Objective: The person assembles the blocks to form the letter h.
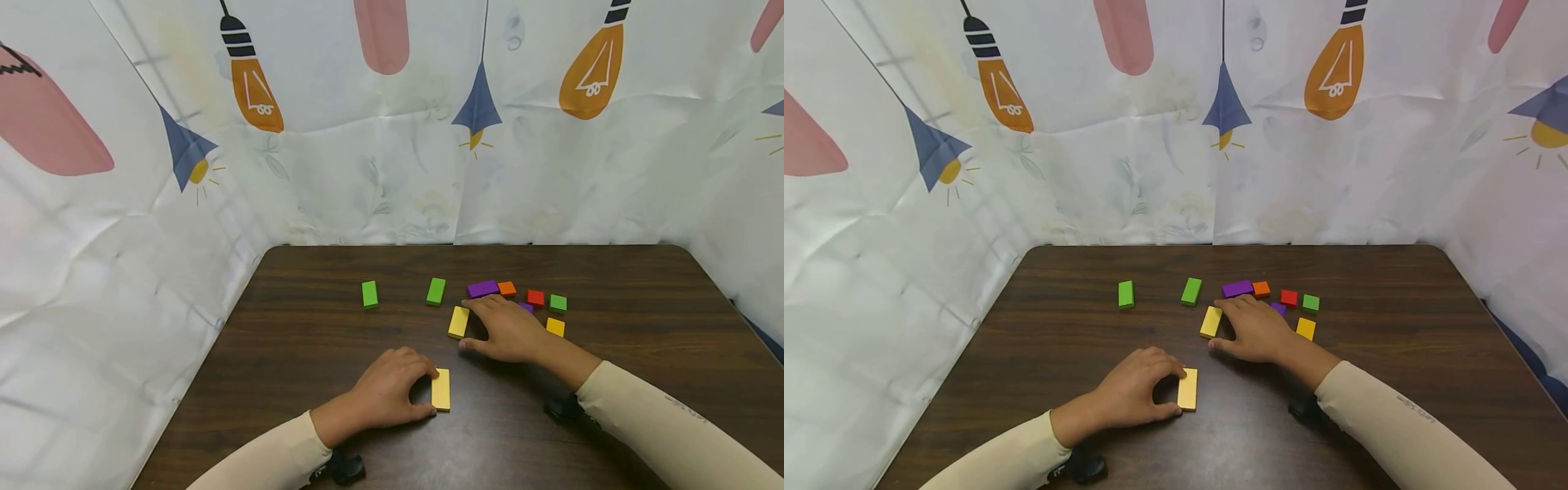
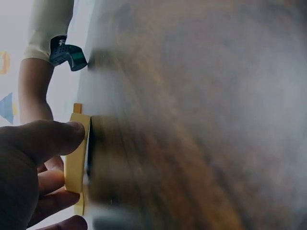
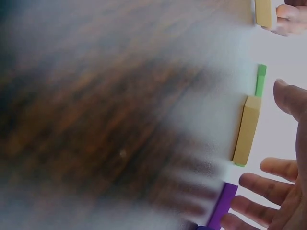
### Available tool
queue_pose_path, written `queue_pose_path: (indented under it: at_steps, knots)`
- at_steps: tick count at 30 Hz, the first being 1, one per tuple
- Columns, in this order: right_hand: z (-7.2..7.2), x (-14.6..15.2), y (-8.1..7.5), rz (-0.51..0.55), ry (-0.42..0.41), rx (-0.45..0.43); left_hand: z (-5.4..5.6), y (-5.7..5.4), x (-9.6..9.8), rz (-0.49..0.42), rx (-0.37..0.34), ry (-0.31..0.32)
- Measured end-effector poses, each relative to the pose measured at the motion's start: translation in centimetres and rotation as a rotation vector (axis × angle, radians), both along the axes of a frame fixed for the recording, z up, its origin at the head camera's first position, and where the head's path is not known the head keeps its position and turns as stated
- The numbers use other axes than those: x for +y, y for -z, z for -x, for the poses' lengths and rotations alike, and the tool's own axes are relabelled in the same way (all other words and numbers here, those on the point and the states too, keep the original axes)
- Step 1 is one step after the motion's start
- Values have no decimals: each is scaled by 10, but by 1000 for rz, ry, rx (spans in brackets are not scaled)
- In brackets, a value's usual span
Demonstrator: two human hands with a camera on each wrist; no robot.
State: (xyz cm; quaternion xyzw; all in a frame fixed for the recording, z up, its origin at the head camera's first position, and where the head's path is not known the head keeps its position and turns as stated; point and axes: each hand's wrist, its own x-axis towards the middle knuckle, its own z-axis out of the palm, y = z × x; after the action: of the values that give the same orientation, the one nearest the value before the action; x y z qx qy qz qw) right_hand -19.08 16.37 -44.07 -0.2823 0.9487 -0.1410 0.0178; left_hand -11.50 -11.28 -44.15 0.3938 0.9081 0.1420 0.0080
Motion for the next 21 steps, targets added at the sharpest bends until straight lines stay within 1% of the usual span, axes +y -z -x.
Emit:
queue_pose_path:
  at_steps: [11,21]
  knots:
    - [2,-4,0,-13,-4,-7,-1,2,-2,32,9,-2]
    - [7,-6,2,-43,-7,-11,-2,2,-3,38,10,-1]
